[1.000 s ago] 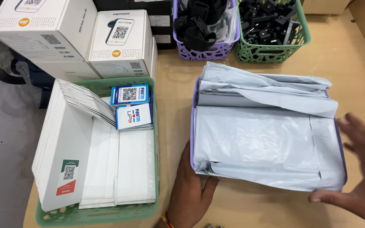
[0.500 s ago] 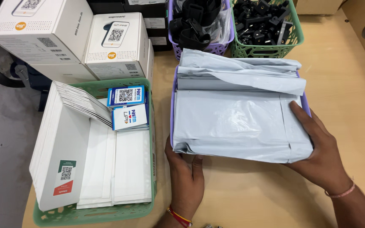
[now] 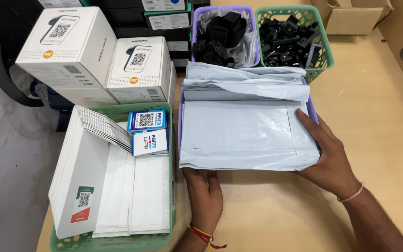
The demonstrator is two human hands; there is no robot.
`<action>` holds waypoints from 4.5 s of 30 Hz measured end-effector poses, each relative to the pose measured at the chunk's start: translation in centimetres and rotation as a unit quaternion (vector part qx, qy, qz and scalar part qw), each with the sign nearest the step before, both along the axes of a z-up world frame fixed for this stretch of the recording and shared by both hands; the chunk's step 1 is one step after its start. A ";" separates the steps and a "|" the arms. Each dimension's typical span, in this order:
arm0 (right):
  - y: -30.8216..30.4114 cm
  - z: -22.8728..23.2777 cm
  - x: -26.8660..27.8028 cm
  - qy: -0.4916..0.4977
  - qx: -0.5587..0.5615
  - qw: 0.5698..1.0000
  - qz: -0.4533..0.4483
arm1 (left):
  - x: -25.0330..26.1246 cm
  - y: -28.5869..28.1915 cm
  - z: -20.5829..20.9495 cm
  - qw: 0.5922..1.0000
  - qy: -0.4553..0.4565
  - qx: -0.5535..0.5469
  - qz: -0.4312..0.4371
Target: The person sorts through various payment cards and QR code labels, placing them into a green basket, and then reaches into a purple basket to handle several black straps.
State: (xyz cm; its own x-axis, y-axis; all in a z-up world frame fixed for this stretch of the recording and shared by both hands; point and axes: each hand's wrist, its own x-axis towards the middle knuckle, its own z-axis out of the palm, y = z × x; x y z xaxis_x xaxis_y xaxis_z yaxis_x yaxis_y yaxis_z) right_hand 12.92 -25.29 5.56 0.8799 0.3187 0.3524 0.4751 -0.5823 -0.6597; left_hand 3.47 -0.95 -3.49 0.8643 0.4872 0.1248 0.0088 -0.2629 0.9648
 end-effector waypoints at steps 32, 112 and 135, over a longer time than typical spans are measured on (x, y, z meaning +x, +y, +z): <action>1.5 -1.6 1.5 0.027 0.090 0.995 -0.029 | 0.9 0.7 1.9 0.999 -0.022 0.025 -0.019; 20.1 0.0 -10.5 0.126 -0.036 0.950 0.283 | -11.2 18.5 10.0 0.934 -0.034 0.281 0.219; 8.6 2.3 -8.5 -0.102 -0.136 0.980 0.101 | -4.9 4.6 11.7 0.846 0.039 0.410 -0.339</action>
